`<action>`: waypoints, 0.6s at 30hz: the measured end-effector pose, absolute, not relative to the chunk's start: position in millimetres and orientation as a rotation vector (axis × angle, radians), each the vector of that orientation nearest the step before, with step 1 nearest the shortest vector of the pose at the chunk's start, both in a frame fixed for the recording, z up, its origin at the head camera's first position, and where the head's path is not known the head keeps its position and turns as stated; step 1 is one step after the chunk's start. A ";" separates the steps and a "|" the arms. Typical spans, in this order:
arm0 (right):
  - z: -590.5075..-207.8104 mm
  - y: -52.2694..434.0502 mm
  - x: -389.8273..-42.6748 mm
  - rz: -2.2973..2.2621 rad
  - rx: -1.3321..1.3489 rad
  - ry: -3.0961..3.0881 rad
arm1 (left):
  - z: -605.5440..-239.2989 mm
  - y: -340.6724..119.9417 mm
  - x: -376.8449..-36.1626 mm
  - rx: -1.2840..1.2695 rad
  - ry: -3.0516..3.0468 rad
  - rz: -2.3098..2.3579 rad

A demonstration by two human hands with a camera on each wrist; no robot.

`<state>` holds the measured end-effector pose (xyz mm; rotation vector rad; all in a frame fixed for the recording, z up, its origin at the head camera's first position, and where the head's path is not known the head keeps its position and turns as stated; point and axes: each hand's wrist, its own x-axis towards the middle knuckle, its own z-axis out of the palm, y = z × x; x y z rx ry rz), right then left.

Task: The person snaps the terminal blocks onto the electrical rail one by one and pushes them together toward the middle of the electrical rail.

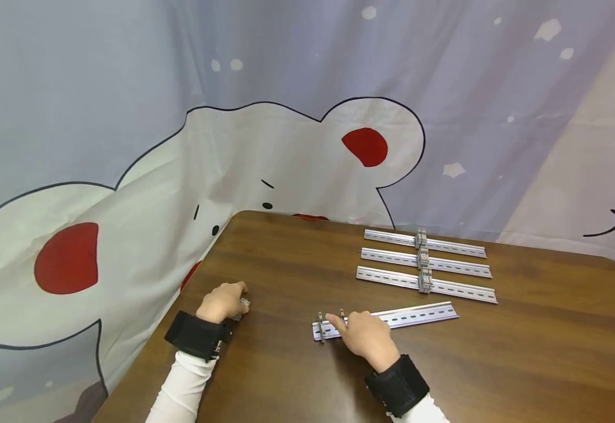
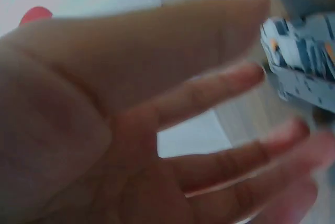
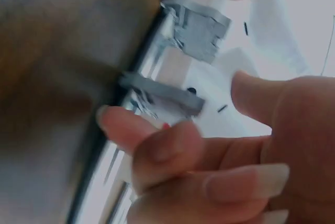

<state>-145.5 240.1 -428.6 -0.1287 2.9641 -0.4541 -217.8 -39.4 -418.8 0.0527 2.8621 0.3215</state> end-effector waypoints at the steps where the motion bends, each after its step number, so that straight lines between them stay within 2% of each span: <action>1: -426.3 241.6 -144.7 -0.453 -0.130 2.956 | -419.2 -42.3 -219.8 0.068 2.853 0.345; 11: -405.3 255.3 -126.0 -0.380 -0.107 2.867 | -420.7 -39.8 -221.0 0.138 2.790 0.373; 18: -408.3 241.3 -113.7 -0.328 -0.213 2.881 | -420.1 -20.2 -211.8 0.151 2.743 0.268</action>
